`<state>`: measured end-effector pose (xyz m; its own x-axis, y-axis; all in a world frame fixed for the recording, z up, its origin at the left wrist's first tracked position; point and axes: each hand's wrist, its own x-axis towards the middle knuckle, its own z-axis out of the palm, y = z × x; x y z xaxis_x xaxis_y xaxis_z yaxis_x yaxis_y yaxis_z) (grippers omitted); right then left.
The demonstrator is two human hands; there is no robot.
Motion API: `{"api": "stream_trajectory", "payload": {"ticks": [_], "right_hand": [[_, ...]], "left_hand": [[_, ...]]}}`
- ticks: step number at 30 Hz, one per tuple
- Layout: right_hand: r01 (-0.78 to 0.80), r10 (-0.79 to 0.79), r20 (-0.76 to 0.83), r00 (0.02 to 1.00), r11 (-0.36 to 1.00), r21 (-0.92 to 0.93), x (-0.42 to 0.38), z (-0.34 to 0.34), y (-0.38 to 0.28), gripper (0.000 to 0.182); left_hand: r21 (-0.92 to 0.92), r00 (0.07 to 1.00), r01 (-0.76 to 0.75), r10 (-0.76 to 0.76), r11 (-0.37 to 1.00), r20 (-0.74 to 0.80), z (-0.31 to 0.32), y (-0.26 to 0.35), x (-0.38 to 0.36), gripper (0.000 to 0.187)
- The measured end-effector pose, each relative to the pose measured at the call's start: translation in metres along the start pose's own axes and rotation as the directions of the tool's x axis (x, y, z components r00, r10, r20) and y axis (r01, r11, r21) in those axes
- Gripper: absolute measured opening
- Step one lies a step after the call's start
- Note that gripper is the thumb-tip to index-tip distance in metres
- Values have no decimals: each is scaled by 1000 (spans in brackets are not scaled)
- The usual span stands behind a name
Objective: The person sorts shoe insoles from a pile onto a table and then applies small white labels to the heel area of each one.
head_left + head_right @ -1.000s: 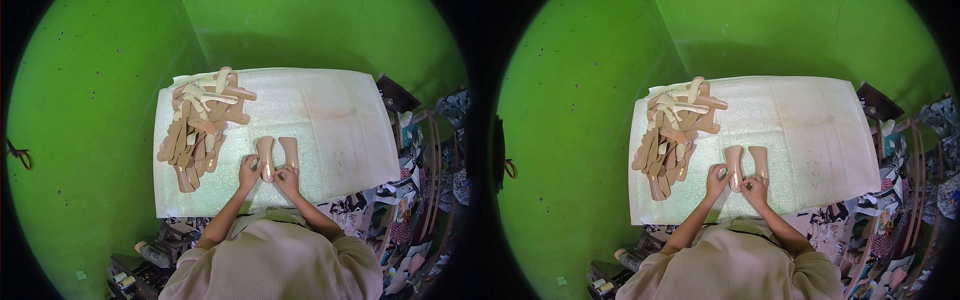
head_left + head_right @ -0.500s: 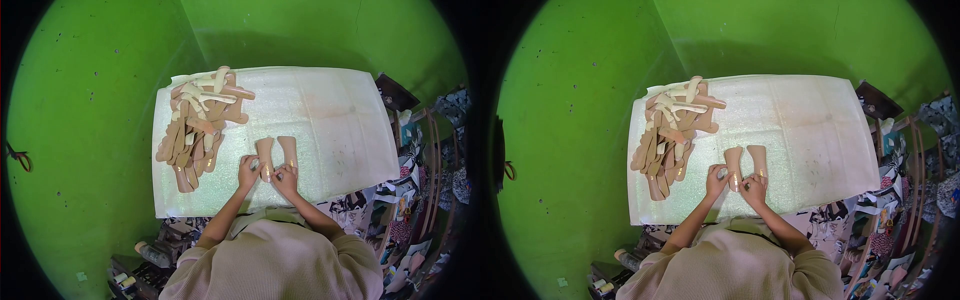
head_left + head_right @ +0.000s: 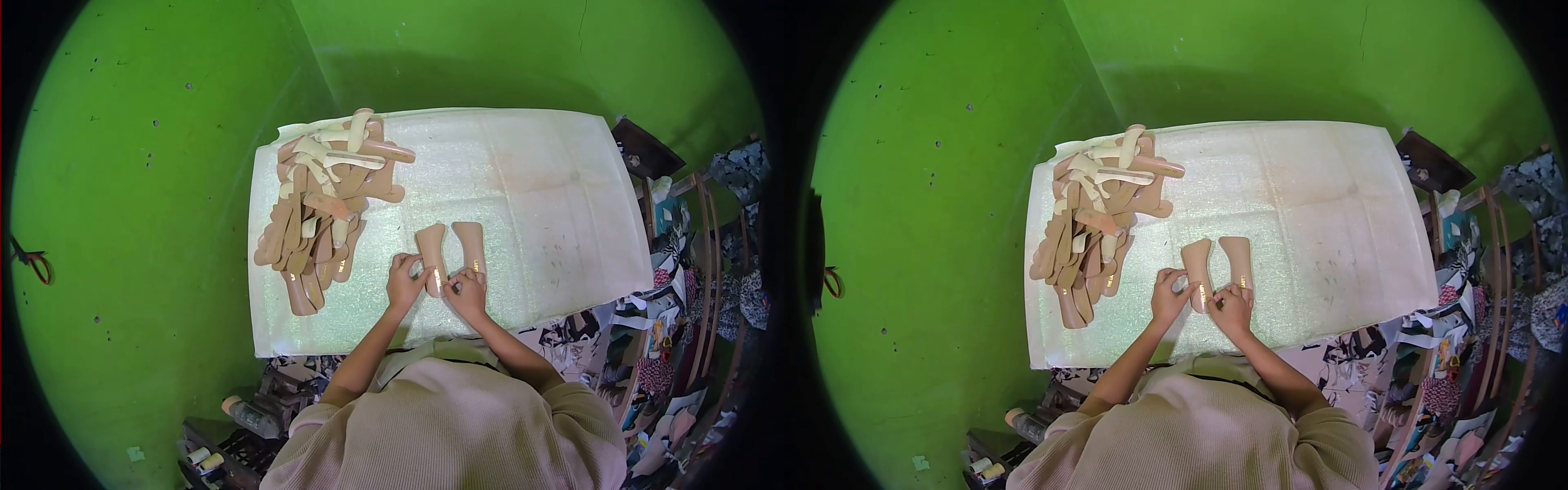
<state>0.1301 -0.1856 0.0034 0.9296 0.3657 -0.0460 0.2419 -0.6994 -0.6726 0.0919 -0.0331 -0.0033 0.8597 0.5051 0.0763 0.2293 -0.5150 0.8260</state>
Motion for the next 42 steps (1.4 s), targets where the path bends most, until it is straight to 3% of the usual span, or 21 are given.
{"api": "stream_trajectory", "payload": {"ticks": [13, 22, 42], "right_hand": [[13, -8, 36, 999, 990, -143, 3, -2, -6, 17], [107, -109, -5, 994, 983, -147, 4, 2, -3, 17], [148, -154, -29, 988, 978, -149, 1, 2, -7, 18]], "left_hand": [[40, 1000, 13, -12, 999, -2, -1, -1, 0, 36], [64, 1000, 27, -27, 998, -3, -2, 2, 2, 37], [98, 999, 33, -34, 995, 3, -2, 3, 1, 37]]}}
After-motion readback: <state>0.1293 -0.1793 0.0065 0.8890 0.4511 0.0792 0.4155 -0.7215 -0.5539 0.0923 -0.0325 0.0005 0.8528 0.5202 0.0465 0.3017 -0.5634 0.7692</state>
